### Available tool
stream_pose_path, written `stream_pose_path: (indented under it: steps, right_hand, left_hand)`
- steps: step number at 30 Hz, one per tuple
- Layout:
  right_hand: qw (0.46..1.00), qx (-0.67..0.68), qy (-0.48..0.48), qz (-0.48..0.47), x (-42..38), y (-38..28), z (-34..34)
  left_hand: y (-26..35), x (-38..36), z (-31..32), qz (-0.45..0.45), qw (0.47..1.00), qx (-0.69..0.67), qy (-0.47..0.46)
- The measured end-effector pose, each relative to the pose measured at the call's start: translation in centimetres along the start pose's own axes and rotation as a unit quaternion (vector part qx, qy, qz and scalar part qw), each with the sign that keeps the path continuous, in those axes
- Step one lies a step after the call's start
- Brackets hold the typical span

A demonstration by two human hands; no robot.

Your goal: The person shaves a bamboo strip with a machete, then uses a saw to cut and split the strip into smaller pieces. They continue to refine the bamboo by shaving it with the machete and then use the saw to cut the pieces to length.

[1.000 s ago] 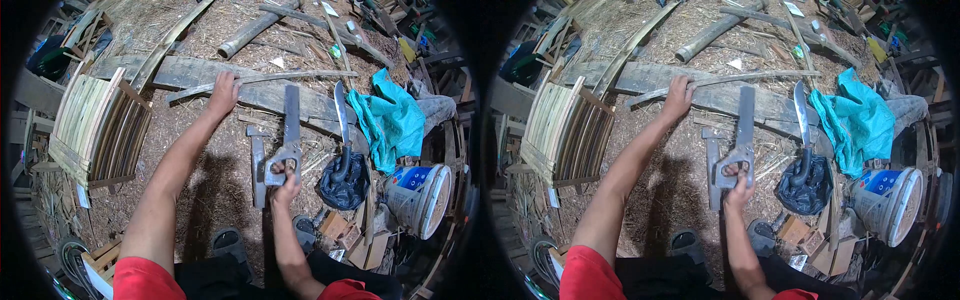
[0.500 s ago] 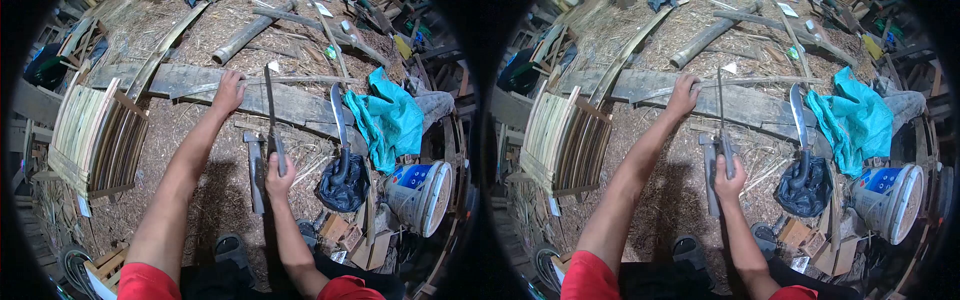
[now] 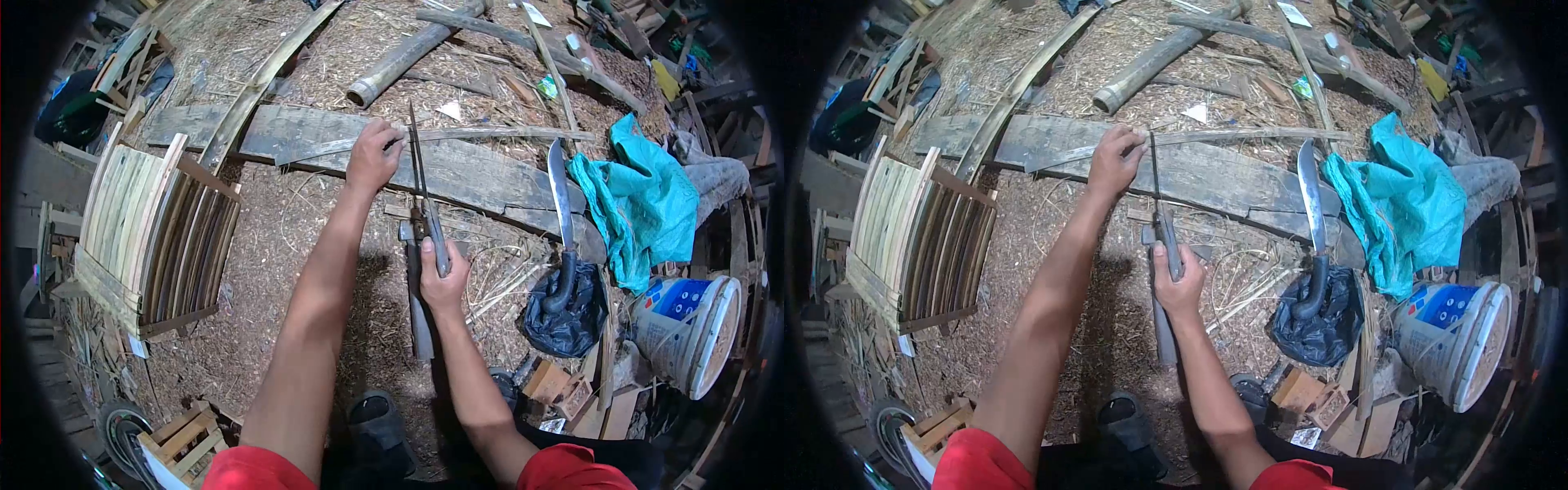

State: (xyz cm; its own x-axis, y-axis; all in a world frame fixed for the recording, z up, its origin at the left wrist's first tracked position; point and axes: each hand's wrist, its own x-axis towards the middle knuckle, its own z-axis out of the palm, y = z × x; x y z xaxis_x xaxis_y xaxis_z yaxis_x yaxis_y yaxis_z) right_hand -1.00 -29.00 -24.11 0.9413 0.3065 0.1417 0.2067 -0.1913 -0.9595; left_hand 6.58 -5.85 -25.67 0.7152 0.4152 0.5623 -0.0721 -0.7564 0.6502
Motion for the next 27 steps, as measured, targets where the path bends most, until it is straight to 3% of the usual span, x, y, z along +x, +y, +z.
stream_pose_path:
  steps: [20,23,27]
  right_hand:
    - [1.0,0.007,-0.009,0.017,-0.1,-1.1,0.5]
    - [0.999,0.005,-0.011,0.037,1.3,-2.0,1.0]
    - [1.0,0.004,0.0,0.0,-0.7,-1.0,0.3]
  left_hand:
    - [-0.2,0.3,0.1,-0.002,1.0,0.002,0.007]
    - [0.0,0.3,0.1,-0.037,0.999,-0.012,0.001]
    - [-0.1,0.5,0.1,-0.035,0.999,-0.006,0.008]
